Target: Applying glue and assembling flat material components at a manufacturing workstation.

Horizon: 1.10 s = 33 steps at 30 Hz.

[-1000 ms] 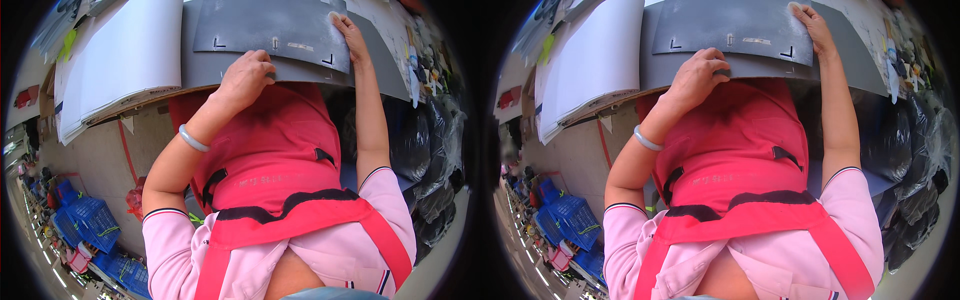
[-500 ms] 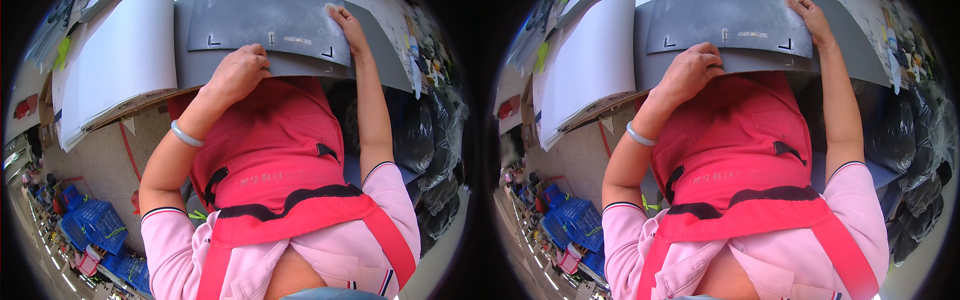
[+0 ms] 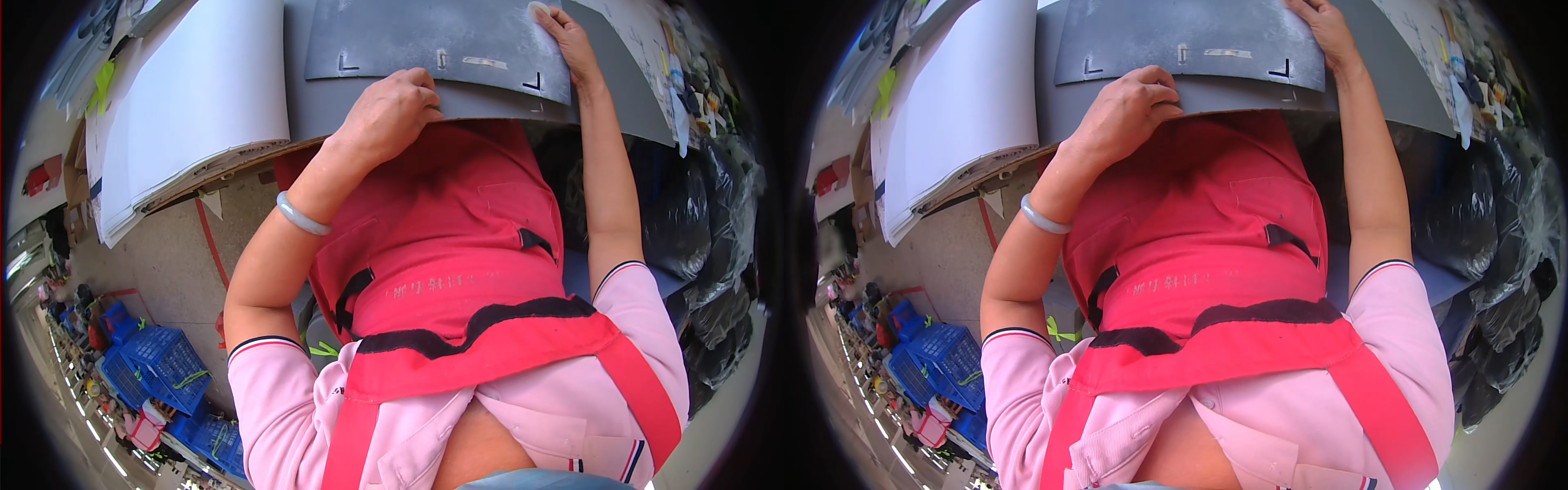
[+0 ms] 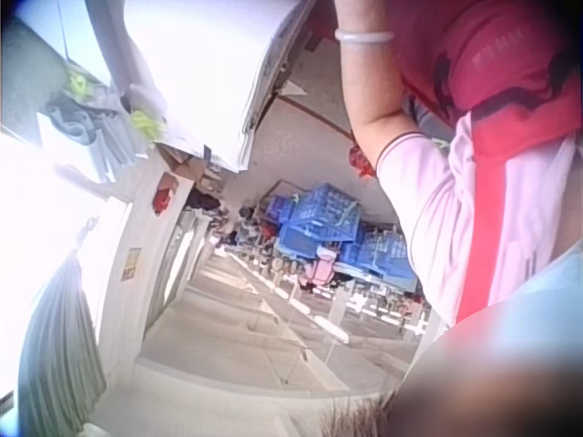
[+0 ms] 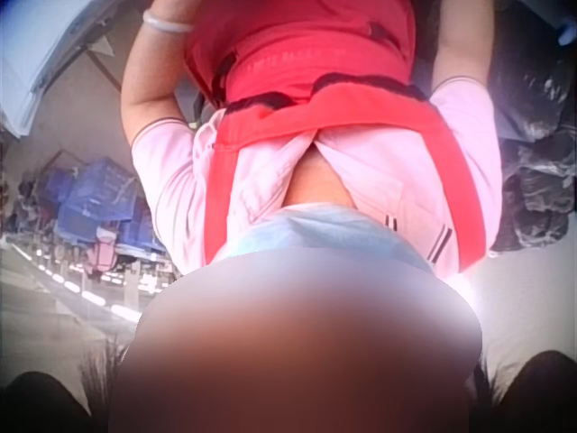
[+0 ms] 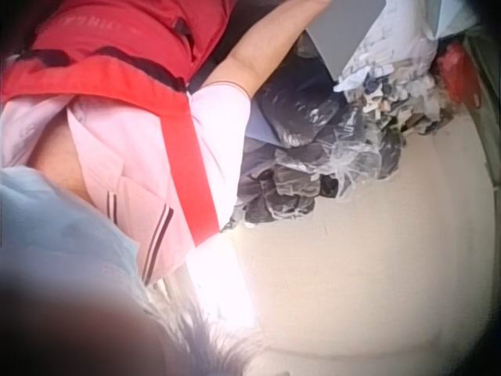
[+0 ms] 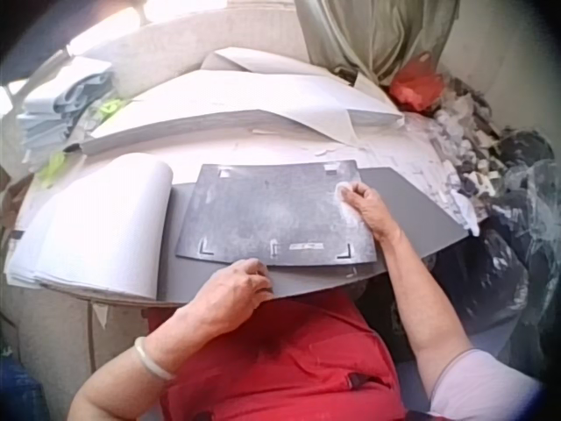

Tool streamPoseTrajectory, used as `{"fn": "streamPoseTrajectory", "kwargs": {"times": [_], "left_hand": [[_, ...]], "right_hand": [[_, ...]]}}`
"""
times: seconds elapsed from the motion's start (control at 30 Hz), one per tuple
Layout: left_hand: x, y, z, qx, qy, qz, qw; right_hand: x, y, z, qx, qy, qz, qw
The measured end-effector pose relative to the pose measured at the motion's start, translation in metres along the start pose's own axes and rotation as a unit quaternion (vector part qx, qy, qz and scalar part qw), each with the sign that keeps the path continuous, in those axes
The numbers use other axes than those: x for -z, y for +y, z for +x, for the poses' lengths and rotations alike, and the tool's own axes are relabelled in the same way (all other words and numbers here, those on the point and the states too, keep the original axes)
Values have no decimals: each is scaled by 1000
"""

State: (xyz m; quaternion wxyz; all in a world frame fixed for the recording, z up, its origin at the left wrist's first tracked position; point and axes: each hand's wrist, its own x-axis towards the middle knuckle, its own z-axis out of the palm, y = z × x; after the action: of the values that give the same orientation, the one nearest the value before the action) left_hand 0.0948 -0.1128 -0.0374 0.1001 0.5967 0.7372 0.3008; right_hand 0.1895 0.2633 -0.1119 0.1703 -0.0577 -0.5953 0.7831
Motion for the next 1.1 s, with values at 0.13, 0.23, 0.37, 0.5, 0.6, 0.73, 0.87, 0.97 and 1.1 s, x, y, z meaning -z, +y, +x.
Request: {"fn": "streamPoseTrajectory", "kwargs": {"times": [0.13,0.23,0.37,0.5,0.6,0.73,0.87,0.97,1.1], "left_hand": [[3,0,-8,30,-10,28,999],[3,0,-9,27,0,38,999],[4,2,-5,38,-7,-4,999],[3,3,-7,14,-31,66,997],[-2,2,-13,7,-7,80,997],[0,3,-24,-4,-2,77,997],[-18,19,4,-28,27,113,993],[-51,46,60,-91,-39,100,990],[-116,71,117,-151,24,94,984]], "right_hand": [[-28,-8,-2,-57,120,-186,974],[-35,-11,-2,-62,121,-204,970],[-31,-12,-5,-46,123,-194,972],[-32,-13,-4,-61,122,-201,970],[-37,-14,-4,-66,127,-186,972],[-41,-13,-3,-56,122,-104,986],[-5,-14,-3,-18,134,-43,990],[4,-40,-17,-20,187,14,982],[-26,-70,-33,11,179,99,979]]}}
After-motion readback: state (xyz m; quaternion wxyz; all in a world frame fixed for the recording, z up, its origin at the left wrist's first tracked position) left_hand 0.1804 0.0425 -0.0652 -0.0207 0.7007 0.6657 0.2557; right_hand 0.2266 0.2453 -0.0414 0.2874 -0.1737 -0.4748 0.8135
